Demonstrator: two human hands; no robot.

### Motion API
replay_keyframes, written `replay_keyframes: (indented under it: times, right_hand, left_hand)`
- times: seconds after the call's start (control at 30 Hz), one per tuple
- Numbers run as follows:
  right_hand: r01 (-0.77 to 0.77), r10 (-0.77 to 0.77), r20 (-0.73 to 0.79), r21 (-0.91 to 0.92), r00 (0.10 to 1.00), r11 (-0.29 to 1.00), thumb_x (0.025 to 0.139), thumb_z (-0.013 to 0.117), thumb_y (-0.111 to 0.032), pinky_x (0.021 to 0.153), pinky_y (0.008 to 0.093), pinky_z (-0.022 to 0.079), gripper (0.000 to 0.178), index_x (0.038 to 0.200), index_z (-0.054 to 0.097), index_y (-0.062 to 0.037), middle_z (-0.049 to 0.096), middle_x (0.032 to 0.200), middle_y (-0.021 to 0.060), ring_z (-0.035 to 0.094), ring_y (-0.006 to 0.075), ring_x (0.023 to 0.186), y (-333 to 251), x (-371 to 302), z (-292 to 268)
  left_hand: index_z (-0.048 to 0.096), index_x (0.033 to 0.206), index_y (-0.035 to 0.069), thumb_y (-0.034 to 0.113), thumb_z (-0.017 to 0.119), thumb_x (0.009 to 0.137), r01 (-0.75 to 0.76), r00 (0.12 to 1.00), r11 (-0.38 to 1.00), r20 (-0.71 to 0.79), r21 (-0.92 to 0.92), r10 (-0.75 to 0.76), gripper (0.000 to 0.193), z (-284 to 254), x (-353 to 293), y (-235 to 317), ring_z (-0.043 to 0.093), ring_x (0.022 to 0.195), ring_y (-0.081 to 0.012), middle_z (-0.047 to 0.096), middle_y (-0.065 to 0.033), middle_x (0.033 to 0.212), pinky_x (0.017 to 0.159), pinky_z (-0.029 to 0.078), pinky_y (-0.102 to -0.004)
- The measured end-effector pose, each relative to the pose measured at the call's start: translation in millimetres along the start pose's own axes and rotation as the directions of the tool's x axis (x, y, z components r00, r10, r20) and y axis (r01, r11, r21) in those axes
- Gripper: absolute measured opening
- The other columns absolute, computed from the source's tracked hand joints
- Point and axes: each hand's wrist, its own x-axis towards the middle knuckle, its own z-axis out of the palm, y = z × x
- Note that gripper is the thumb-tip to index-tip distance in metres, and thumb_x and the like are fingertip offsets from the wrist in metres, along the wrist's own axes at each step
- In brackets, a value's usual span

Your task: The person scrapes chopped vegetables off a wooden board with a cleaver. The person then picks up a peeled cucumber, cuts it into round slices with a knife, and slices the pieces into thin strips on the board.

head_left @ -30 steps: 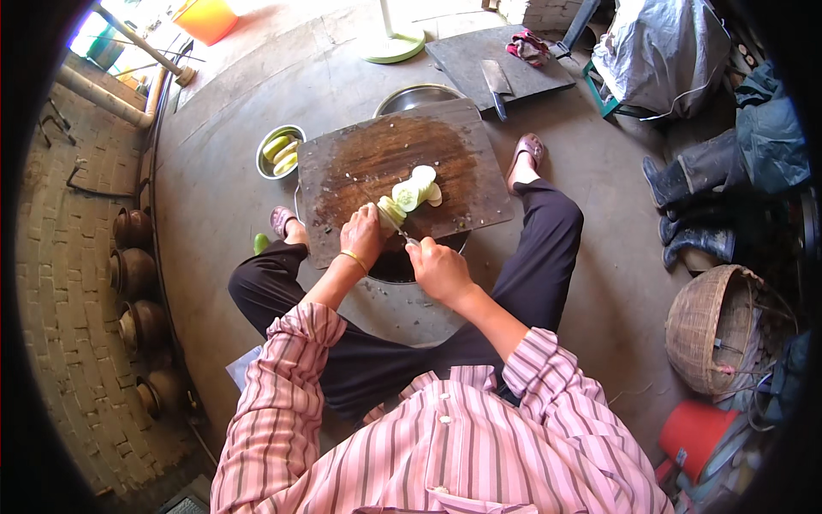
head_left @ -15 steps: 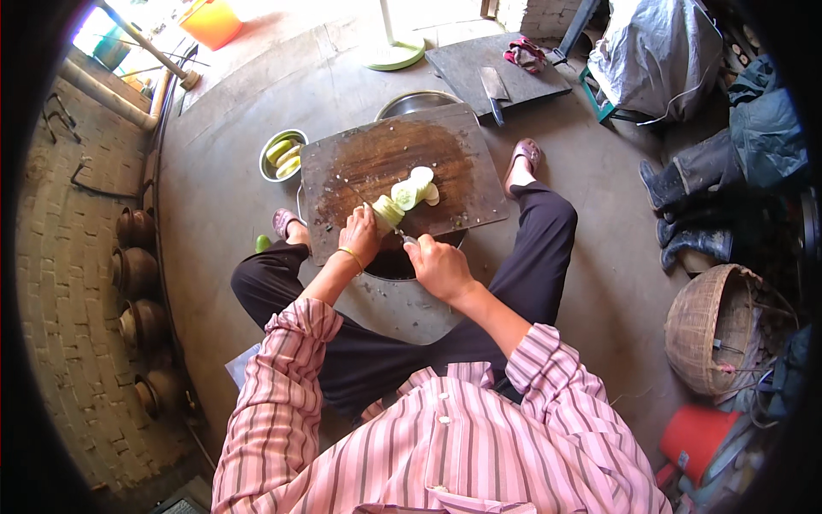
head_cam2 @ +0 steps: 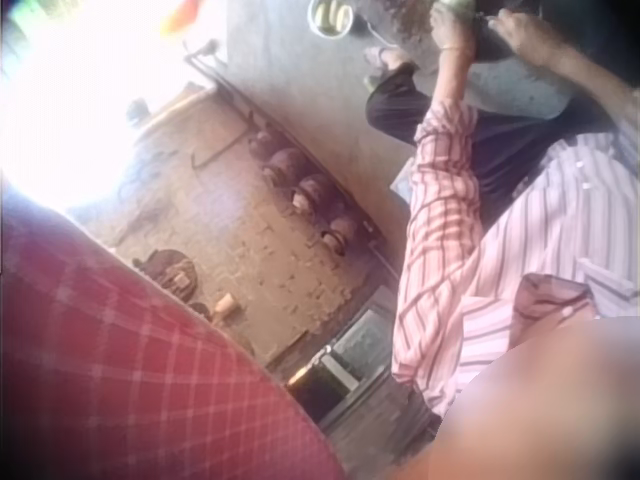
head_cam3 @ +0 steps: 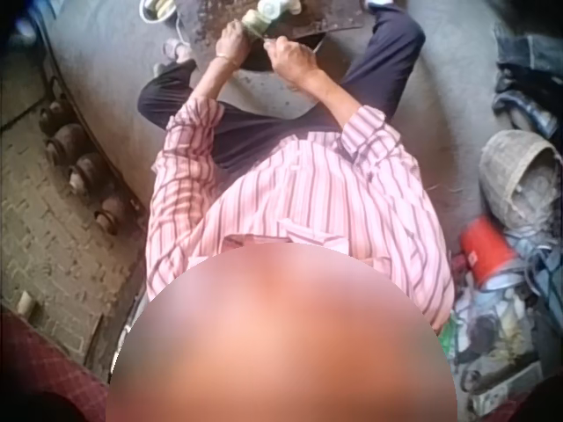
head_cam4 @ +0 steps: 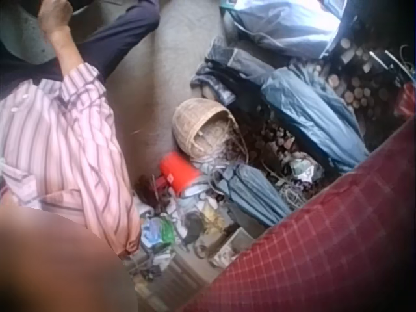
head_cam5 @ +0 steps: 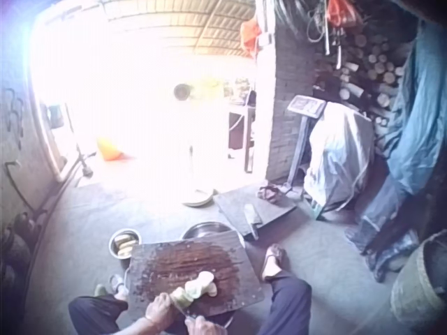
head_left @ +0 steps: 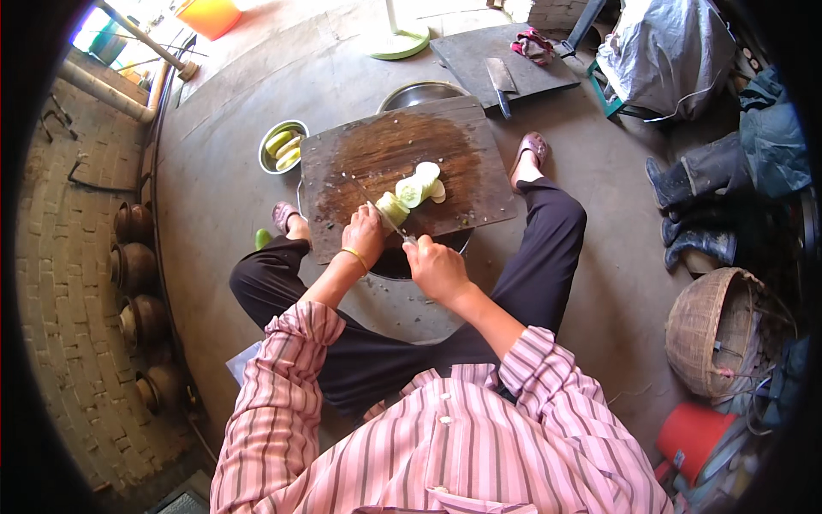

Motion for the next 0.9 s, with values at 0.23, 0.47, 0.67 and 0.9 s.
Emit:
replay_keyframes:
  times: [0.23,0.47,0.67,0.9]
  right_hand:
    - [-0.010,0.009,-0.037,-0.010,0.999,1.000,0.093,0.050,-0.033,0.057,0.0493,0.051,0.035,0.079,0.054,-0.0008,0.062,0.066,0.0245,0.063,0.0419,0.064,18.8,28.5,29.6]
    - [0.071,-0.071,0.001,0.014,0.997,0.997,0.093,0.050,-0.032,0.055,0.0484,0.052,0.034,0.079,0.052,-0.0012,0.062,0.065,0.0235,0.064,0.0400,0.061,-4.7,-11.6,-18.6]
    - [0.052,-0.052,-0.013,0.006,0.999,0.999,0.094,0.049,-0.031,0.054,0.0480,0.052,0.034,0.079,0.051,-0.0005,0.061,0.063,0.0229,0.063,0.0402,0.060,-2.9,-27.9,-22.0]
    - [-0.018,0.018,0.060,0.003,0.998,1.000,0.095,0.046,-0.034,0.060,0.0484,0.052,0.038,0.080,0.053,0.0003,0.063,0.068,0.0247,0.064,0.0411,0.066,3.6,-1.0,-0.6]
  left_hand:
    - [0.042,0.125,-0.009,0.016,0.065,0.079,-0.020,0.999,1.000,-0.030,-0.006,0.020,0.058,-2.0,-1.8,4.3,0.055,0.104,-0.0369,0.054,-0.0224,0.115,0.085,0.049,-0.0410]
    - [0.050,0.112,-0.008,0.016,0.066,0.076,0.016,0.999,0.999,-0.027,-0.040,-0.018,0.046,-1.6,-1.9,-0.3,0.058,0.102,-0.0345,0.056,-0.0217,0.111,0.082,0.051,-0.0402]
    - [0.054,0.102,-0.005,0.021,0.068,0.077,0.063,0.998,0.996,0.004,-0.068,-0.062,0.039,-9.1,-0.5,5.9,0.058,0.100,-0.0346,0.059,-0.0205,0.105,0.082,0.050,-0.0406]
    - [0.052,0.106,-0.003,0.023,0.069,0.078,0.020,0.997,0.992,-0.076,-0.121,-0.029,0.042,-9.8,-4.4,4.5,0.058,0.098,-0.0367,0.059,-0.0206,0.103,0.082,0.049,-0.0424]
